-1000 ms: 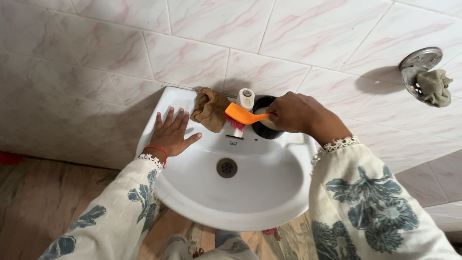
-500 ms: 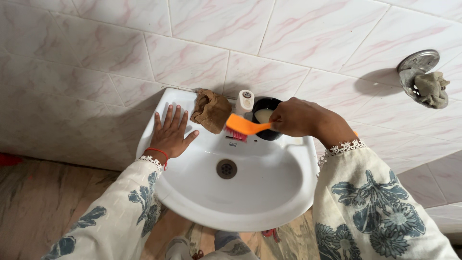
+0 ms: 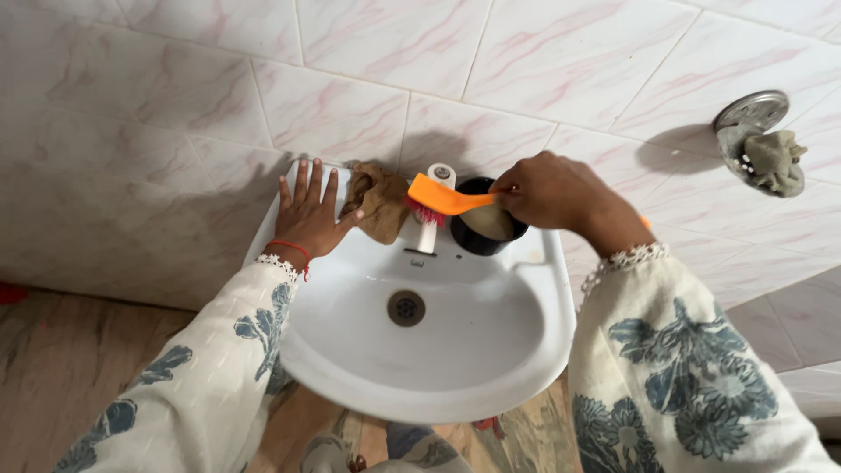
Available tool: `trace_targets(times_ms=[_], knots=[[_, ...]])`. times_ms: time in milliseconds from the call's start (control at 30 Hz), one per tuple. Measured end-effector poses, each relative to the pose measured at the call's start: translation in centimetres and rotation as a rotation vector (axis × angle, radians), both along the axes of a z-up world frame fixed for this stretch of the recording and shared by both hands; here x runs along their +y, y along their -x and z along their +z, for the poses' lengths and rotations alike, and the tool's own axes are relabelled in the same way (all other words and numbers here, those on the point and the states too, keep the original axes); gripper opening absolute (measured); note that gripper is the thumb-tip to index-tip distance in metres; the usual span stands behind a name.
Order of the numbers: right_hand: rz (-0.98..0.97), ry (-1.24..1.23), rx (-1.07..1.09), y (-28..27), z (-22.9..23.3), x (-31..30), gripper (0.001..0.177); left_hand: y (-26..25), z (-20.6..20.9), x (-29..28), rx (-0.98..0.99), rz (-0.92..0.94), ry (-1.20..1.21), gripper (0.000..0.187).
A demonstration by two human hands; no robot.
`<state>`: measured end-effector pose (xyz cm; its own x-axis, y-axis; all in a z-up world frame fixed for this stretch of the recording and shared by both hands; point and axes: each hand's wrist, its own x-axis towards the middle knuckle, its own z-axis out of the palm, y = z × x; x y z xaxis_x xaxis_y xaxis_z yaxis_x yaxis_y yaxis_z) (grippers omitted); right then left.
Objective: The person scrubs the inside of a white bathroom sink and the surrounding tiled wall using an orange scrub brush and a brown cloth. They move a black cup and the cloth around the sink to access different areas while scrubbing.
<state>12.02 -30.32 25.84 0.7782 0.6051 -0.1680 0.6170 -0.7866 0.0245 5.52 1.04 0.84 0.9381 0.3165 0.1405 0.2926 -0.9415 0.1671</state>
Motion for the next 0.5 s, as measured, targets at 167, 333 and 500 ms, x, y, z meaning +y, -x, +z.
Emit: trace_targets(times_ms=[167,333,500], knots=[[0.009,-0.088,-0.030,0.6,0.2,-0.8,0.030,-1.0,2.7,-1.9,0.026,-0.034,0.006,0.098],[-0.026,-0.084,-0.116,0.1,0.0,0.2,0.025,-1.7,5.0,-4.3,0.114,-0.076,0.060,0.110],[-0.026,-0.016,-0.106,-0.7,-1.2,0.3,0.026,-2.7,6.4,-5.7,0.137,-0.161,0.103,0.113]])
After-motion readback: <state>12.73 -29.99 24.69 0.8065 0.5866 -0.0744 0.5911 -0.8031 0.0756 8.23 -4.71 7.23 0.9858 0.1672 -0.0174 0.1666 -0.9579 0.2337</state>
